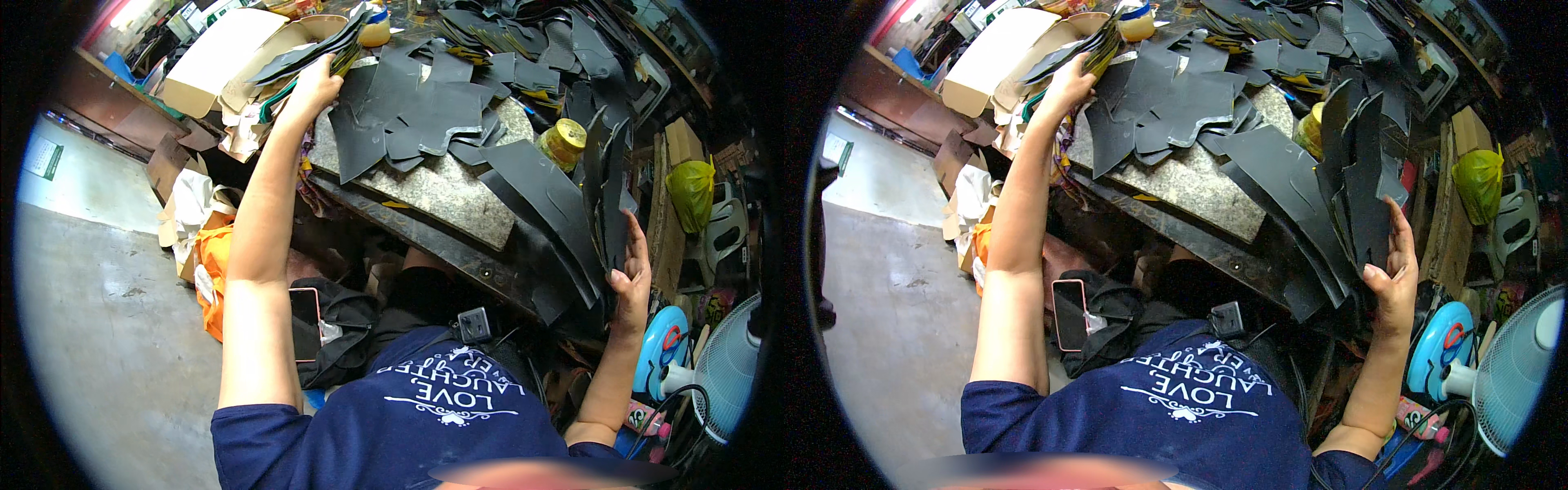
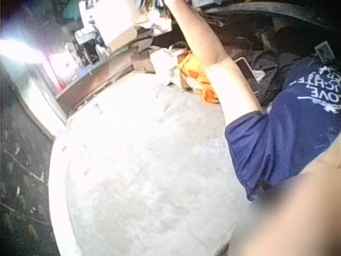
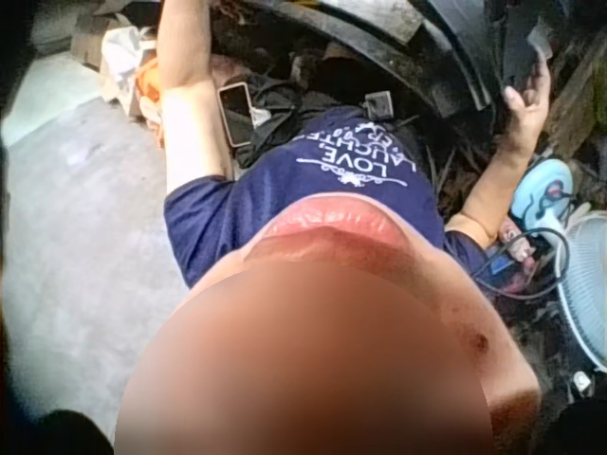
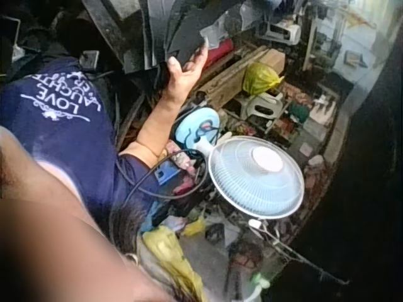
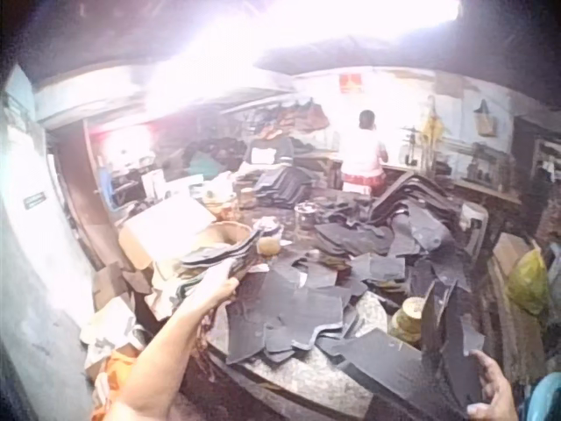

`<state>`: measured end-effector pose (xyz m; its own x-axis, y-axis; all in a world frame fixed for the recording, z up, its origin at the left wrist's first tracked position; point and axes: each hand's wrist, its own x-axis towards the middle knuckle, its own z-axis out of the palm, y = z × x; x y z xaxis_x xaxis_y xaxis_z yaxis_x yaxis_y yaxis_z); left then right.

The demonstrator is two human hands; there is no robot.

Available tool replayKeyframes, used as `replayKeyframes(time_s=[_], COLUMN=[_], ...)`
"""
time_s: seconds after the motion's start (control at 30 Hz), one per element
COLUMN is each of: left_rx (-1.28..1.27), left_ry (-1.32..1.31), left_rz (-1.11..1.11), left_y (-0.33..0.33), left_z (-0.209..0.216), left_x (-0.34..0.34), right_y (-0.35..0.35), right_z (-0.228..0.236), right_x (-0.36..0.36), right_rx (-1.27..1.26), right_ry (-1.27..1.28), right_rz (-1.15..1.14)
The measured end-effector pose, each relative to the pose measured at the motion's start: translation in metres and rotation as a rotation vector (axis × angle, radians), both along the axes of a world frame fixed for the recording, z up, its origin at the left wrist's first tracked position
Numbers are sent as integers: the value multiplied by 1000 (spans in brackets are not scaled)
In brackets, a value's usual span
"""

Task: The person repeatedly picks up small black rubber pieces from a cluttered table and rubs their edges with a small yellow abrasive block. The person handles the pieces one at a time, turning them over and rubbing different edges before placing them back on the table.

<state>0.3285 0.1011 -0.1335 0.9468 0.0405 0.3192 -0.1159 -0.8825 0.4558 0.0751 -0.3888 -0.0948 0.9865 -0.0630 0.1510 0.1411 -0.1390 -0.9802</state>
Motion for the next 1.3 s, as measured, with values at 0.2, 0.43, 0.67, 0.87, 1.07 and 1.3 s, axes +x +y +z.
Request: replayKeyframes(time_s=[0.2,0.43,0.67,0.87,1.07,1.3], left_rx=[329,384,431,441,508,550], left_ry=[-93,184,102,-114,-220,-438], left_rz=[-52,-24,-9,-4,5,-75], left_y=[-9,-34,-32,-36,-56,-107], left_z=[-10,-7,-10,2,40,67], left_x=[-20,-24,-10,-8,-32,-107], right_y=[-5,-6,-12,-22,-30,-56], right_z=[5,5,5,-1,-1,11], right_x=[-5,-9,-16,-18,-19,-17], right_rx=[6,-23,-21,36,63,160], right_ry=[-15,-51,-52,-31,-71,-247], right_rz=[-8,-23,-50,-46,-89,-199])
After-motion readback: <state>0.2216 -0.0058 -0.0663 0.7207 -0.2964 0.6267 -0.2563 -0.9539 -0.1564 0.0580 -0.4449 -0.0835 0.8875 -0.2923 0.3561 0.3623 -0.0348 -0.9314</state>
